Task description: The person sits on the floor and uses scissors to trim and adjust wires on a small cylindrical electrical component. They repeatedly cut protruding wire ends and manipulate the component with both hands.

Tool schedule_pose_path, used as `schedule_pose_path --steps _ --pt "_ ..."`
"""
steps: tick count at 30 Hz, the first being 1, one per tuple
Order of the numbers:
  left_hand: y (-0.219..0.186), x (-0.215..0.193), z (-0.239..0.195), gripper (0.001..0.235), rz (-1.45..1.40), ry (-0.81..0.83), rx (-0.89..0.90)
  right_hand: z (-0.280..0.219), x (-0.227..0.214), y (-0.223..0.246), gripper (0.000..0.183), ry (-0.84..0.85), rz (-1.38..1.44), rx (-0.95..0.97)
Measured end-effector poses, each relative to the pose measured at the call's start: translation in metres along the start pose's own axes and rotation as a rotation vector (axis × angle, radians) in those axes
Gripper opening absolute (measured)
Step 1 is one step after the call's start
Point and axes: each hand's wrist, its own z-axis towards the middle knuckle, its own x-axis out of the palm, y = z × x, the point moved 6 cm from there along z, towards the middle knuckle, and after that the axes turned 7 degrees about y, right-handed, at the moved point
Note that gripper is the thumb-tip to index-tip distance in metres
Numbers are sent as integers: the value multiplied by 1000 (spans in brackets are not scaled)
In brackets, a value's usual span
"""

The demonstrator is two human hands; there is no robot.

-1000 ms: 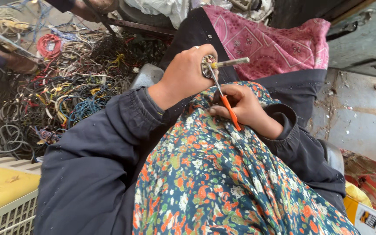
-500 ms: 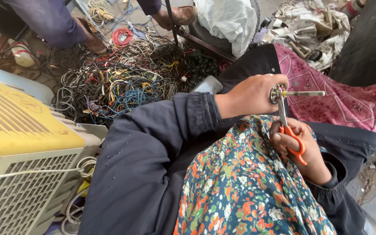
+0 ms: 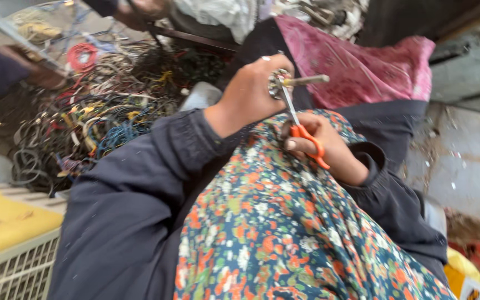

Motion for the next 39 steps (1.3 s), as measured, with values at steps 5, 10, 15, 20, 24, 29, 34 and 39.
schedule_pose_path --steps 5,10,15,20,24,29,34,39 --pt "2 5 0 26 63 -46 -26 4 8 -3 25 29 171 15" --pt "8 8 -2 27 70 -7 -29 2 8 4 21 41 87 -28" --pt "6 6 -1 32 68 39 12 -2 6 17 17 24 -99 4" --pt "5 6 -1 31 65 69 20 -8 4 22 20 70 39 83" --pt "8 6 2 31 36 90 0 -2 1 11 18 92 211 136" --pt "13 8 0 28 -87 107 -109 12 -1 2 23 79 -111 -111" --pt "14 9 -1 28 -153 130 -171 11 -9 4 36 -68 -520 -225" --pt "11 7 1 33 -243 196 -186 8 -3 21 47 -159 -839 -335"
